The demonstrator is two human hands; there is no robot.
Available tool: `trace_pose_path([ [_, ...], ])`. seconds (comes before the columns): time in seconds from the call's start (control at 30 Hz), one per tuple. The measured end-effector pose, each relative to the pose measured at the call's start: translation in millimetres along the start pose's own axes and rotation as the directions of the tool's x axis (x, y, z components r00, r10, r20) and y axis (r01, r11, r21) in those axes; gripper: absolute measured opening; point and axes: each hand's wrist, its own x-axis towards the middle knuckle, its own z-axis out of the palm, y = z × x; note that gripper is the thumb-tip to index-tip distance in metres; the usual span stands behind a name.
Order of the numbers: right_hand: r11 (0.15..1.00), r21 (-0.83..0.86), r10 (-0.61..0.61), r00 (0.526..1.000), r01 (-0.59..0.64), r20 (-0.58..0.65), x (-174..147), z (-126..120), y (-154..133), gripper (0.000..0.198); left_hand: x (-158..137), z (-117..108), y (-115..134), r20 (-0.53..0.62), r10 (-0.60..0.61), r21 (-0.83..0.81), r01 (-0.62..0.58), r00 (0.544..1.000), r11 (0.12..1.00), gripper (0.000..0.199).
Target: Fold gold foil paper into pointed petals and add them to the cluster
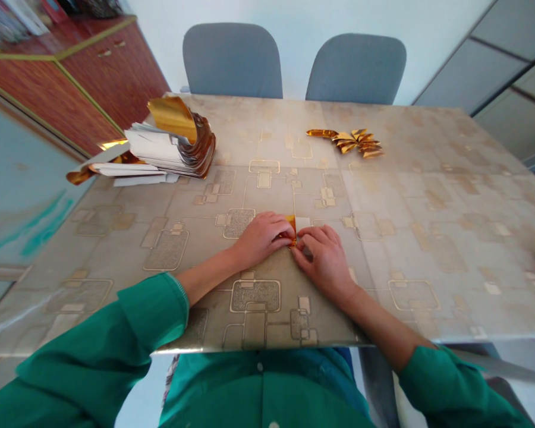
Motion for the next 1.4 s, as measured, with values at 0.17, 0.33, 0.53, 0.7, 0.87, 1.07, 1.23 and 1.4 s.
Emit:
trace_pose_path([
  [0.17,0.998,0.046,0.044,0.999,-0.045,0.029,0,1,1,0.013,1,0,0,-0.002,-0.020,-0.025,0.020,1.000,0.999,0.011],
  [0.33,1.000,0.027,0.002,0.998,-0.004,0.057,-1,0,3,0.005,1,2,-3,-0.005,-0.050,-0.043,0.050,0.999,0.998,0.010],
  [0.53,0.984,-0.045,-0.173,0.983,0.175,0.055,-6,-3,11,0.016,-1,3,-3,-0.028,-0.081,-0.010,0.080,0.996,0.997,0.007],
  [0.7,0.964,-0.067,-0.251,0.966,0.256,0.066,-10,-6,17,0.019,-4,2,-1,-0.043,-0.117,0.034,0.118,0.992,0.992,0.008],
  [0.87,0.965,-0.057,-0.250,0.964,0.256,0.094,-8,-8,16,0.023,-4,3,-3,-0.056,-0.179,0.048,0.182,0.982,0.982,0.010],
  [1.07,0.972,-0.076,-0.207,0.966,0.220,0.155,-5,-10,11,0.024,-3,4,-2,-0.076,-0.200,0.046,0.204,0.977,0.978,0.010],
  [1.23,0.961,-0.139,-0.215,0.963,0.238,0.162,-6,-8,10,0.022,-4,4,-4,-0.104,-0.194,0.051,0.200,0.975,0.978,0.011],
  [1.4,0.960,-0.130,-0.226,0.961,0.248,0.161,-7,-8,14,0.025,-3,3,-10,-0.091,-0.194,0.037,0.198,0.977,0.979,0.008],
])
